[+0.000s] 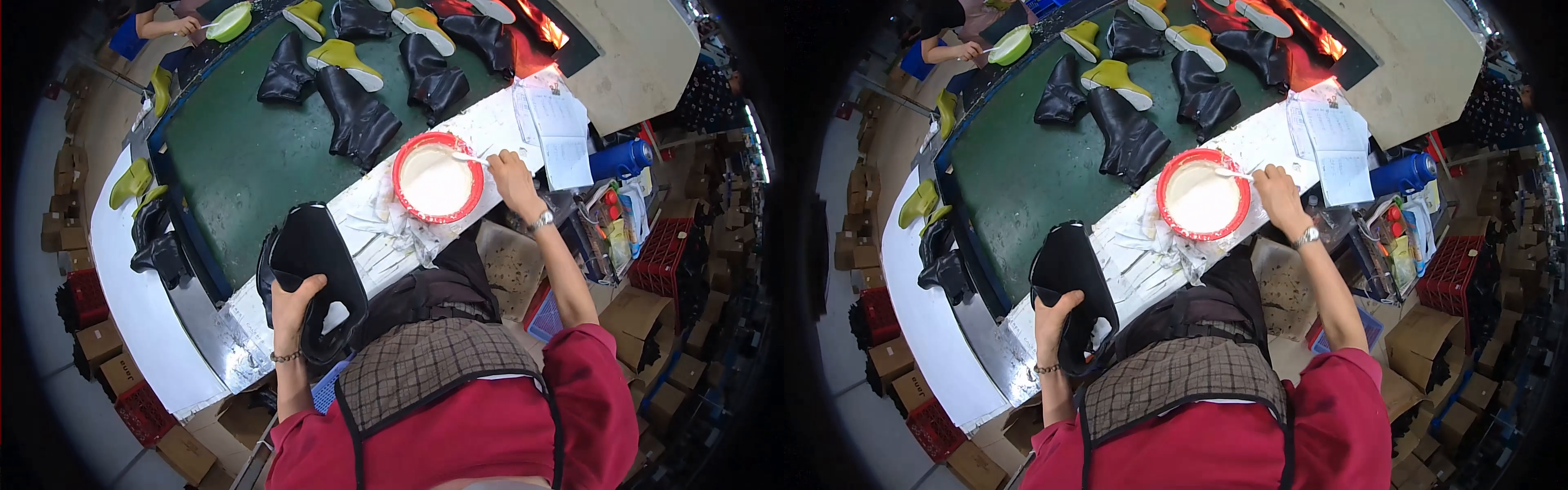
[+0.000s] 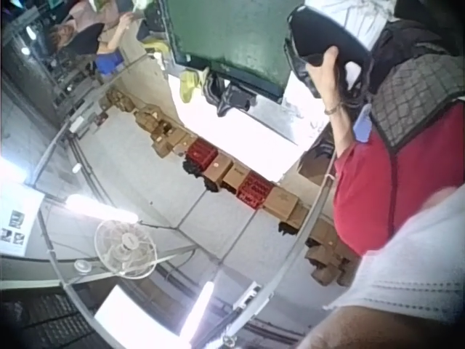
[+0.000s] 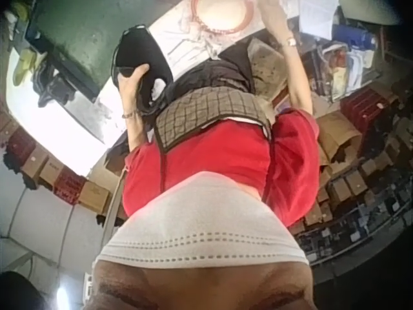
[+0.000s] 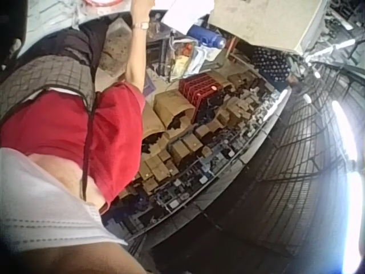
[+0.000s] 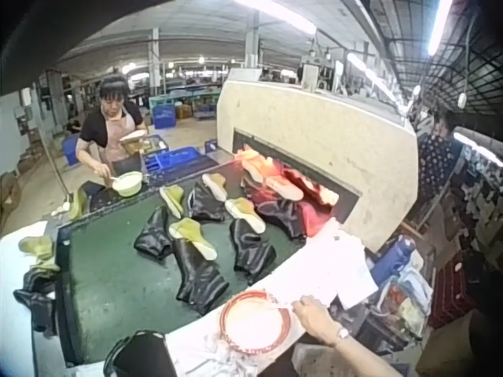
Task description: Applying glue to shoe uppers and organizing components in a factory setting.
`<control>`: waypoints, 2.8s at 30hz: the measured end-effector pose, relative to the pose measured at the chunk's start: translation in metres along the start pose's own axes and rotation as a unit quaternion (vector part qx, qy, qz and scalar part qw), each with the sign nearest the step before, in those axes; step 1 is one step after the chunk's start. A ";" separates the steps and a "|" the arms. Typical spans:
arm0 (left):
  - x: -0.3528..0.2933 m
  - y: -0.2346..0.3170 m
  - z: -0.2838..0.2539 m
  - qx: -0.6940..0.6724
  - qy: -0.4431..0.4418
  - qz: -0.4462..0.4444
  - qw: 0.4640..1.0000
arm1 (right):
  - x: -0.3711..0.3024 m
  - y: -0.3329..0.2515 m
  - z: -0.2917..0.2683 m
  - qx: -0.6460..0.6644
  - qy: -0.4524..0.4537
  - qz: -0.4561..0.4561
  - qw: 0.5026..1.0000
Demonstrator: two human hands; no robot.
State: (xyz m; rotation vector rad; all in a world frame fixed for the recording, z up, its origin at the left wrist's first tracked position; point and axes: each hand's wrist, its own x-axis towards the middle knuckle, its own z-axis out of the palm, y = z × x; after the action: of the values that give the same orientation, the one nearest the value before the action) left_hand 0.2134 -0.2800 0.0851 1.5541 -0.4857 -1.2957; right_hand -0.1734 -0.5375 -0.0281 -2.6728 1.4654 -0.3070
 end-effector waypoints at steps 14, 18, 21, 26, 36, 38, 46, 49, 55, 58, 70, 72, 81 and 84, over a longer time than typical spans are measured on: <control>0.069 0.032 0.068 0.116 -0.118 0.049 0.985 | 0.006 -0.076 0.033 -0.024 -0.089 -0.017 0.996; 0.084 0.043 0.072 0.171 -0.144 0.032 0.974 | 0.012 -0.066 0.024 -0.035 -0.041 -0.009 0.998; 0.087 0.057 0.074 0.201 -0.174 0.012 0.964 | 0.006 -0.067 -0.011 0.025 0.019 0.005 0.999; 0.095 0.068 0.070 0.189 -0.247 -0.023 0.950 | 0.008 -0.074 -0.107 0.222 0.095 0.025 0.970; 0.085 0.101 0.082 0.190 -0.321 -0.076 0.925 | 0.023 -0.079 -0.128 0.321 0.111 -0.113 0.934; 0.085 0.102 0.083 0.148 -0.285 0.024 0.947 | 0.020 -0.083 -0.130 0.315 0.122 -0.099 0.936; 0.090 0.097 0.084 0.093 -0.228 0.066 0.967 | 0.012 -0.089 -0.139 0.334 0.111 -0.086 0.932; 0.096 0.096 0.078 0.128 -0.338 -0.019 0.932 | 0.026 -0.079 -0.140 0.318 0.109 -0.106 0.936; 0.099 0.090 0.088 0.201 -0.402 0.005 0.893 | 0.061 -0.089 -0.145 0.329 0.101 -0.202 0.917; 0.101 0.094 0.091 0.246 -0.348 0.051 0.903 | 0.067 -0.093 -0.133 0.465 0.102 -0.106 0.873; 0.155 0.085 0.132 0.040 -0.070 0.276 0.958 | 0.039 -0.190 -0.103 0.377 0.015 -0.029 0.926; 0.146 0.092 0.126 0.007 -0.136 0.260 0.956 | 0.039 -0.186 -0.103 0.418 0.044 0.008 0.907; 0.124 0.002 0.101 0.224 -0.088 0.406 0.881 | 0.040 -0.193 -0.105 0.479 0.141 -0.121 0.858; 0.121 -0.008 0.095 0.215 -0.007 0.392 0.894 | 0.041 -0.167 -0.102 0.470 0.132 -0.078 0.869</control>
State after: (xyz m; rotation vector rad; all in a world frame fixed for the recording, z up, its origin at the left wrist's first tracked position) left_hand 0.1676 -0.4157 0.0276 1.4424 -1.3222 -0.5831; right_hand -0.0358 -0.4785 0.1046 -1.9558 0.7829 -1.1011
